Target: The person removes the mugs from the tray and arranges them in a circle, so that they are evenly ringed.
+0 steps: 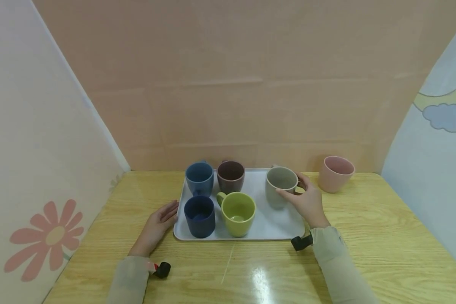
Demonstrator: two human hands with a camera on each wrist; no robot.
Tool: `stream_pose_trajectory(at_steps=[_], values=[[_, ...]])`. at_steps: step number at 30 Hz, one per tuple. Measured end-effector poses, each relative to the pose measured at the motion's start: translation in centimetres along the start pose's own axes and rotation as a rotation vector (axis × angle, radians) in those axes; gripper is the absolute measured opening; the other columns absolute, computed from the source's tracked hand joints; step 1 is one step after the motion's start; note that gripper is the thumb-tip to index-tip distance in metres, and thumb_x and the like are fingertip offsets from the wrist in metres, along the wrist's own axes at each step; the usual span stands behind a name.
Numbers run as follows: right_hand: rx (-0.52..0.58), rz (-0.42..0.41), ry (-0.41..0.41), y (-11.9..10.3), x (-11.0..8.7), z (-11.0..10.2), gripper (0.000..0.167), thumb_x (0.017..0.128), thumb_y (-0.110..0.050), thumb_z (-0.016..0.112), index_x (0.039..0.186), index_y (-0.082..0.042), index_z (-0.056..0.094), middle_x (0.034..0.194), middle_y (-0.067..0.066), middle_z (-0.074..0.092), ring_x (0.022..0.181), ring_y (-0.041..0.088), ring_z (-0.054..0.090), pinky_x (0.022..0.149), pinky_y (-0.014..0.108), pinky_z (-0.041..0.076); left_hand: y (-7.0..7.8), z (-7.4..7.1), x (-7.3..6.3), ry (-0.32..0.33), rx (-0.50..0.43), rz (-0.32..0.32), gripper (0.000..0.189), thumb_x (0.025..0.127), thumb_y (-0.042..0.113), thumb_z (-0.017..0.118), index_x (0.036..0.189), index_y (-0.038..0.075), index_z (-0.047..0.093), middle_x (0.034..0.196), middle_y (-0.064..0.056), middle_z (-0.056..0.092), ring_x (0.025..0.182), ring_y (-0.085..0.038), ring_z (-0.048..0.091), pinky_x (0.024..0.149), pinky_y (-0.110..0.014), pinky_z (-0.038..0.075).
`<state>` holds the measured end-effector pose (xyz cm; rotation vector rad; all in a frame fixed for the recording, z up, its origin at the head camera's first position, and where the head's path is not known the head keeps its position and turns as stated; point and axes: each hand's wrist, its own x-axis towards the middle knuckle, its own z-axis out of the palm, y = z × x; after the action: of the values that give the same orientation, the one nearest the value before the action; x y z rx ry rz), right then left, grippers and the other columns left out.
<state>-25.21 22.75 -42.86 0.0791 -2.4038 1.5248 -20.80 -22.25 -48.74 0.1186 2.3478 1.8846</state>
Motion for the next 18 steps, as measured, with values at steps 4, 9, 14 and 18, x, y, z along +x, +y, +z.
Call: stream_pose_trajectory(at_steps=[4,9,14,18], values=[[0.027,-0.009,0.041,0.4,0.0,-1.9,0.074,0.082,-0.022,0.088,0.144,-0.004,0.053,0.135,0.016,0.059,0.122,0.029,0.056,0.081,0.010,0.052,0.1,-0.1,0.0,0.002,-0.004,0.007,0.057,0.105,0.009,0.056,0.157,0.002,0.033,0.159,-0.016,0.038,0.145,-0.030,0.040,0.104,-0.012,0.038],[0.039,0.020,0.096,0.9,0.0,-3.9,0.077,0.083,-0.021,0.087,0.148,-0.005,0.049,0.138,0.017,0.057,0.122,0.023,0.057,0.083,0.009,0.051,-0.1,-0.1,0.0,-0.009,-0.026,0.012,0.058,0.104,0.008,0.056,0.156,0.000,0.033,0.159,-0.018,0.037,0.145,-0.031,0.039,0.101,-0.009,0.038],[0.005,0.042,0.125,1.5,0.0,-5.4,0.076,0.083,-0.020,0.087,0.148,-0.004,0.049,0.135,0.018,0.058,0.112,0.010,0.060,0.084,0.007,0.049,-0.5,0.1,0.0,-0.007,-0.012,-0.003,0.058,0.104,0.008,0.057,0.156,0.000,0.033,0.159,-0.017,0.039,0.144,-0.030,0.040,0.101,-0.010,0.039],[-0.033,0.090,0.137,1.8,0.2,-6.4,0.078,0.084,-0.026,0.086,0.150,-0.005,0.048,0.137,0.019,0.057,0.114,0.017,0.060,0.084,0.005,0.047,-0.5,0.1,0.2,0.004,0.006,-0.008,0.057,0.104,0.008,0.057,0.156,0.001,0.035,0.158,-0.017,0.040,0.144,-0.030,0.041,0.101,-0.010,0.039]])
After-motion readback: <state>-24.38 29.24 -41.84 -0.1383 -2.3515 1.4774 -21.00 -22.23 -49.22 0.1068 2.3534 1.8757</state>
